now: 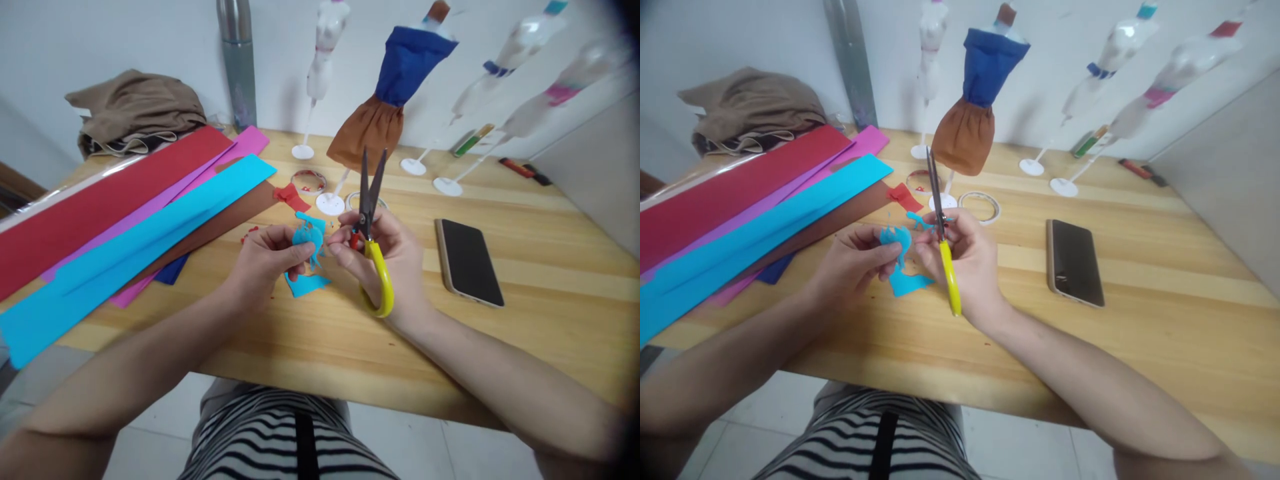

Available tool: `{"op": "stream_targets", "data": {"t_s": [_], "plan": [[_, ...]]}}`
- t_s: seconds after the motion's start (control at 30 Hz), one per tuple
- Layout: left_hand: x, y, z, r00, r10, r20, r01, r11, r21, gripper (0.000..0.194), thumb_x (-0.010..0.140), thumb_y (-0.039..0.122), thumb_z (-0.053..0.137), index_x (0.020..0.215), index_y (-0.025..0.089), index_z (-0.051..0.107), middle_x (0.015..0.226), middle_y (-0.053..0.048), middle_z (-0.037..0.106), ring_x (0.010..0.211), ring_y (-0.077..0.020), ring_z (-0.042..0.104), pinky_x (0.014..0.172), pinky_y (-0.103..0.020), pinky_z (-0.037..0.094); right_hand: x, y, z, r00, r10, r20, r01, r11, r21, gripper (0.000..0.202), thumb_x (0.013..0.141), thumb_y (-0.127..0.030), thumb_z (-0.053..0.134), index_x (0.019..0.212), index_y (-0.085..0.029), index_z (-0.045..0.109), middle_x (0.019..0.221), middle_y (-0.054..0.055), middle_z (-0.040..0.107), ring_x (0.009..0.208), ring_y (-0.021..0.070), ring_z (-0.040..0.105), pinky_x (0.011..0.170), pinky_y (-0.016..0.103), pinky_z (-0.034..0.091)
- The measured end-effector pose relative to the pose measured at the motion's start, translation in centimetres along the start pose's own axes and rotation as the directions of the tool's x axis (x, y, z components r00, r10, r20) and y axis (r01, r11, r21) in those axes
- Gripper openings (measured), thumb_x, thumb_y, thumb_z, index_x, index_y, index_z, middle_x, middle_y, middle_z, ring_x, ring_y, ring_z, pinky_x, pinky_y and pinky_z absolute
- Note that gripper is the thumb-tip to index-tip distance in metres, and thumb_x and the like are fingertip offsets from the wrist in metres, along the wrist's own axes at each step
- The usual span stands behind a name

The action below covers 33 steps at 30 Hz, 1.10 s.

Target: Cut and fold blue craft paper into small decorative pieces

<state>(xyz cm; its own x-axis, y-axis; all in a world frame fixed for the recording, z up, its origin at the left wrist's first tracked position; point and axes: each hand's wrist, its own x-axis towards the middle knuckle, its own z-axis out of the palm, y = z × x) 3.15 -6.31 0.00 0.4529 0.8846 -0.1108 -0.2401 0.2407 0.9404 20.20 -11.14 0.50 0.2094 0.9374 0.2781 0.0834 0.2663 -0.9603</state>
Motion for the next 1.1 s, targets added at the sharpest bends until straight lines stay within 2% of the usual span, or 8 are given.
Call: {"op": "stream_targets", "data": {"t_s": [0.17,0.4,0.6,0.83,1.1], "plan": [[-0.06,0.04,0.11,0.999,0.038,0.023,-0.039,0.998,0.046,0.032,0.064,0.037,0.099,0.065,0.019,0.073,0.054,0.003,0.064,0.048,-0.0086,0.052,0.049,-0.023,0.044,0.02,-0.32,-0.01,1.0,0.006,0.006,-0.006,1.0,0.005,0.04,0.073,-0.036,0.098,0.097,-0.036,0.066,0.081,-0.002,0.074,0.078,0.0232,0.072,0.076,0.042,0.063],[-0.21,0.13,0.36,0.998,0.038,0.051,-0.041,0.997,0.068,0.035,0.062,0.04,0.101,0.066,0.019,0.073,0.054,0.003,0.063,0.047,-0.0082,0.051,0.048,-0.022,0.043,0.16,-0.08,-0.15,0.999,0.035,0.026,-0.035,0.999,0.02,0.046,0.069,-0.04,0.1,0.1,-0.034,0.067,0.084,0.0,0.076,0.077,0.023,0.072,0.07,0.041,0.064],[-0.17,0.3,0.35,0.997,0.051,0.052,-0.055,0.995,0.082,0.036,0.063,0.042,0.1,0.065,0.018,0.073,0.054,0.003,0.063,0.048,-0.0085,0.052,0.048,-0.022,0.045,0.01,-0.24,-0.12,0.997,-0.004,0.073,0.002,0.999,0.035,0.047,0.071,-0.038,0.1,0.103,-0.032,0.066,0.079,-0.003,0.071,0.069,0.019,0.068,0.06,0.035,0.058],[-0.25,0.43,0.5,0.999,0.037,0.025,-0.039,0.993,0.109,0.038,0.06,0.042,0.102,0.064,0.019,0.072,0.053,0.003,0.063,0.047,-0.009,0.052,0.048,-0.023,0.044,-0.28,-0.4,0.11,0.999,-0.023,0.038,0.025,0.999,-0.041,0.041,0.074,-0.043,0.098,0.099,-0.037,0.067,0.077,-0.002,0.069,0.069,0.0217,0.067,0.062,0.04,0.057],[-0.17,0.1,0.35,0.998,0.053,0.02,-0.054,0.996,0.071,0.035,0.062,0.04,0.101,0.065,0.019,0.072,0.055,0.003,0.064,0.048,-0.0089,0.052,0.048,-0.024,0.044,-0.07,-0.28,0.17,0.999,0.0,0.033,-0.001,1.0,0.005,0.042,0.071,-0.038,0.1,0.098,-0.038,0.067,0.074,-0.003,0.067,0.066,0.0208,0.064,0.06,0.038,0.055]]}}
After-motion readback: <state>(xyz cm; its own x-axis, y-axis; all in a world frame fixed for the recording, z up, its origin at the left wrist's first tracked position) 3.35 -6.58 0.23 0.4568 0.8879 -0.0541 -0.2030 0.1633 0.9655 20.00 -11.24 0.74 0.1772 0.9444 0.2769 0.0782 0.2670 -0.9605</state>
